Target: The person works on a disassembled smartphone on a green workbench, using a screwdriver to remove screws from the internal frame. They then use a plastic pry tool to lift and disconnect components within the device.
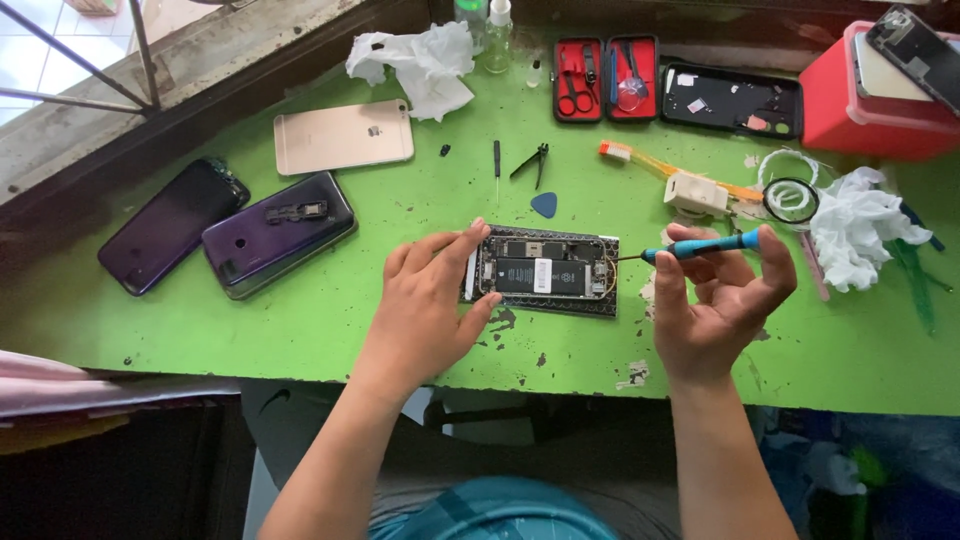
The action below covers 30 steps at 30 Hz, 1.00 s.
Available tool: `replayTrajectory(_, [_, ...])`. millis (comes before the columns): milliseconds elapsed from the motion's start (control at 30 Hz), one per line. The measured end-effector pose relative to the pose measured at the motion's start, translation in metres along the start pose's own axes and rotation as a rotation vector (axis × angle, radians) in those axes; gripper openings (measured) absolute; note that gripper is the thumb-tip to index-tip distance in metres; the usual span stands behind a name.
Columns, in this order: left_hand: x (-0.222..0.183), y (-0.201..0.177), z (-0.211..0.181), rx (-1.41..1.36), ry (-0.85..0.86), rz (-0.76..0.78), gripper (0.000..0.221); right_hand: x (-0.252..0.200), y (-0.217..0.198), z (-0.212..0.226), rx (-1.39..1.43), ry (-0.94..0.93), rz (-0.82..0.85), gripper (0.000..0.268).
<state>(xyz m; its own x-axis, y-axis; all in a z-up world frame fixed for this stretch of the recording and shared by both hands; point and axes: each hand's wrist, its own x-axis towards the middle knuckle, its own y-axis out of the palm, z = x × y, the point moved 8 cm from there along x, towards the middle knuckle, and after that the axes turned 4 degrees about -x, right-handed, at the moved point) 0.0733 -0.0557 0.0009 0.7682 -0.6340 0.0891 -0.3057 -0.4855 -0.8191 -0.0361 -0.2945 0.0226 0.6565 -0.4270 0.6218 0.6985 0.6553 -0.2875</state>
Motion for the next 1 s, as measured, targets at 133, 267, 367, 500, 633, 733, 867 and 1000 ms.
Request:
replayTrajectory(133, [-0.0022,-0.0018,-0.0004,-0.001,0.047,-0.044,0.068,0.0001,0.0017,0.0011,-0.007,0.004,0.018,0.065])
replayTrajectory(267, [-0.0019,-0.0001,-0.0003,-0.002,0.028,-0.015,0.069,0.0001,0.0007,0.0010,-0.002,0.008,0.002,0.063])
replayTrajectory(367, [-0.0018,-0.0009,-0.0005,-0.002,0.024,-0.014,0.068,0.0005,0.0011,0.0019,-0.006,0.011,0.003,0.063])
replayTrajectory(500, [-0.0035,-0.0001,0.0004,0.013,0.068,-0.058,0.066,-0.0017,0.0002,-0.0033,0.010,0.020,-0.008,0.064])
replayTrajectory(633, [-0.0021,0.0014,0.0013,0.008,0.025,-0.011,0.069,0.0005,0.0009,0.0011,0.002,0.025,-0.001,0.062])
replayTrajectory(733, [-0.0020,0.0002,0.0009,0.002,0.037,-0.032,0.067,0.0009,0.0003,0.0008,-0.018,0.023,-0.003,0.061])
replayTrajectory(867, [-0.0041,0.0019,0.0025,-0.002,0.064,-0.060,0.076,0.0007,-0.0004,0.0020,-0.009,-0.014,-0.001,0.063])
replayTrajectory(1000, [-0.0049,0.0013,0.0022,-0.025,0.088,-0.084,0.089,0.0012,-0.0002,0.0046,-0.007,-0.015,-0.005,0.064])
